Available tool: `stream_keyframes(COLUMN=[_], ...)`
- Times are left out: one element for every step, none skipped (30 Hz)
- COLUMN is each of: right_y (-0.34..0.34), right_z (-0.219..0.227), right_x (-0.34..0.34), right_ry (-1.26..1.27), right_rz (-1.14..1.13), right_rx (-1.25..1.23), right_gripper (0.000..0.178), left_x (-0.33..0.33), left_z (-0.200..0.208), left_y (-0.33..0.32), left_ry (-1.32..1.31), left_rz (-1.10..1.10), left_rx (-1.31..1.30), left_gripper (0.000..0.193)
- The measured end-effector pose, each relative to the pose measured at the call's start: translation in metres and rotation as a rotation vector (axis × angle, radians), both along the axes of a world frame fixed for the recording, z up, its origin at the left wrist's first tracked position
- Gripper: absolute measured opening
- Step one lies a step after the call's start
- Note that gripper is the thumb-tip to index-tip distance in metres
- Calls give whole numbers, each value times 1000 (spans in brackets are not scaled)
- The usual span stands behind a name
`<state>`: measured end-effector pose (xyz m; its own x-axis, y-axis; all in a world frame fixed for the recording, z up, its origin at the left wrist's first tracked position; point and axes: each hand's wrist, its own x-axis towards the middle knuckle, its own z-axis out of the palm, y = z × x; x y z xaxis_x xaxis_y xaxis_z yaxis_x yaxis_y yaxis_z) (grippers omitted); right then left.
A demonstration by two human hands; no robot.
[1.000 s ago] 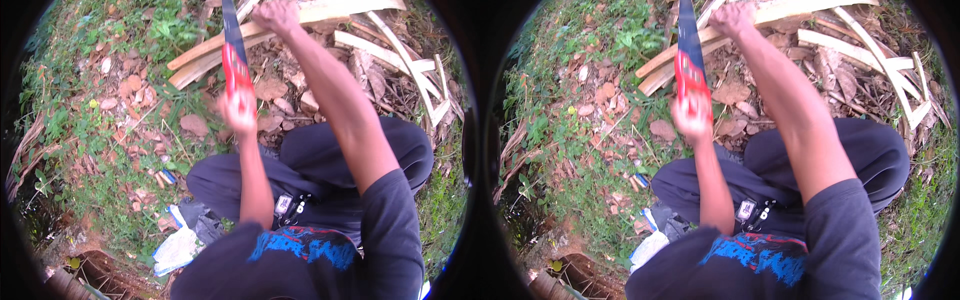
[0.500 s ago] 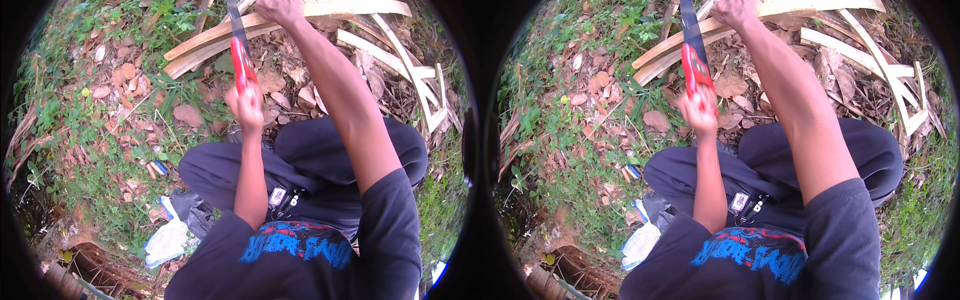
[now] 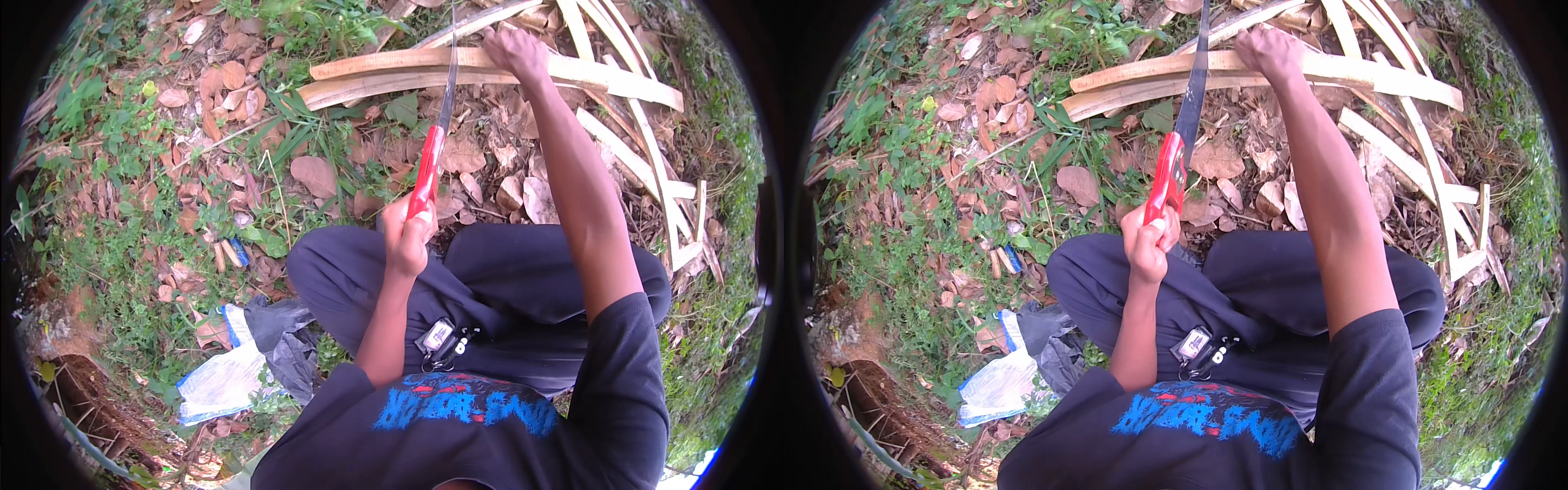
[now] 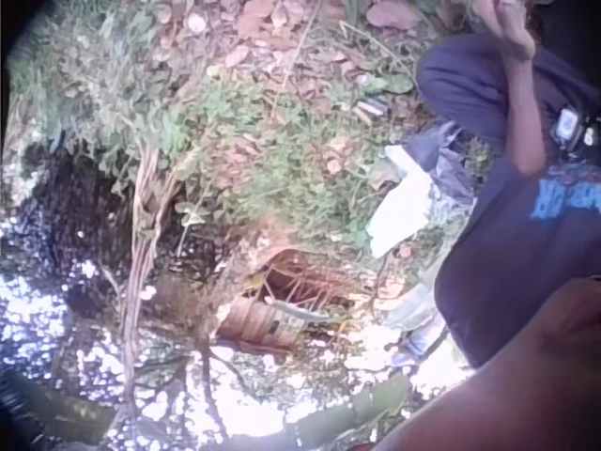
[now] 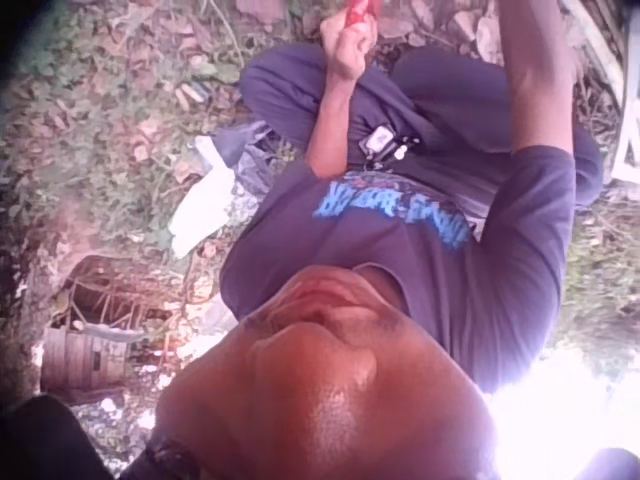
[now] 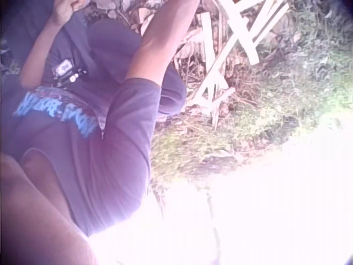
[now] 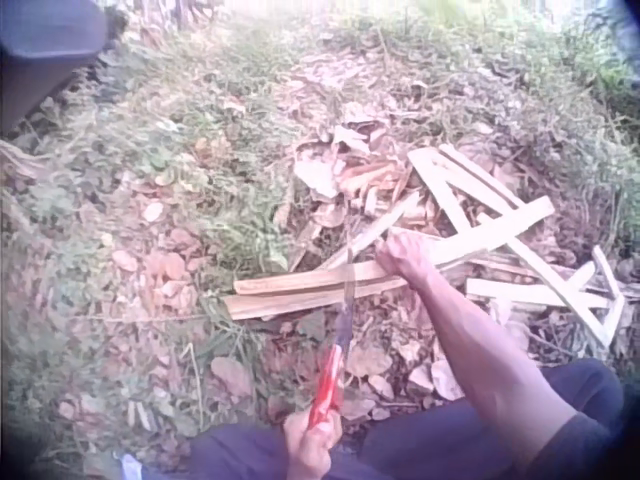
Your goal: The person sits on the ground and uses a red hand saw to cut thin wooden planks into smaller pieces. They hold the wood with one hand and saw with the other, creating a pile of cut wood scraps.
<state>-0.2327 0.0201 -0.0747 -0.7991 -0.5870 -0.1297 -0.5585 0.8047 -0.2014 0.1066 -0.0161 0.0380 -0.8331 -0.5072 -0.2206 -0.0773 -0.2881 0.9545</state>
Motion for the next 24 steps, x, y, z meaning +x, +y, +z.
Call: stream_keyframes(right_y=[2,5,5,5,3,-1,-5,-4,-1,2,3,-1,-4,-7,-3,0,2,2,-3,-2,2,8,11,15], right_z=[-1,-3,-7,-12,-10,-5,2,0,-2,0,6,14,22,33,31,25,22,28,33,32,32,33,35,38], right_x=[-2,-4,-3,-2,-4,1,4,-1,-8,-8,-6,1,10,23,18,15,9,10,14,19,21,20,26,33], right_ry=[16,8,0,-9,-12,-27,-23,-25,-29,-3,-22,-43,-65,-61,-34,-7,21,-41,-23,56,136,162,179,196], right_rz=[15,10,0,-8,-11,-54,-85,-97,-112,-61,-75,-78,-82,-140,-171,-202,-234,-189,-208,-182,-156,-161,-152,-137], right_rx=[19,0,8,17,22,28,12,10,7,12,11,10,9,-49,-71,-94,-118,-101,-95,-177,-258,-270,-279,-287], right_gripper=[54,56,55,55,54,49,46,47,48,49,51,52,53,61,61,61,61,71,71,70,70,66,62,59], left_x=[-3,-1,2,4,6,13,24,40,51,64,73,81,88,89,84,82,81,85,89,94,95,92,91,87], left_z=[7,12,12,7,-1,-9,-9,-14,-16,-11,-3,3,10,19,34,46,60,72,80,84,87,84,78,74], left_y=[2,5,11,21,31,38,51,62,70,72,68,61,51,40,28,22,20,21,21,18,14,6,-3,-10], left_ry=[-13,-32,-30,-29,-22,-3,19,-19,9,2,-6,37,81,96,118,85,104,163,223,259,288,305,314,284], left_rz=[9,19,32,46,66,78,76,8,15,35,60,91,120,136,131,99,78,105,130,149,169,144,134,133], left_rx=[20,45,19,-6,-34,-44,-119,-204,-283,-284,-303,-234,-165,-64,30,14,-5,-29,-53,-57,-76,-112,-148,-166], left_gripper=[19,20,20,20,20,21,23,25,28,31,35,35,36,36,35,35,34,34,34,36,36,37,37,37])
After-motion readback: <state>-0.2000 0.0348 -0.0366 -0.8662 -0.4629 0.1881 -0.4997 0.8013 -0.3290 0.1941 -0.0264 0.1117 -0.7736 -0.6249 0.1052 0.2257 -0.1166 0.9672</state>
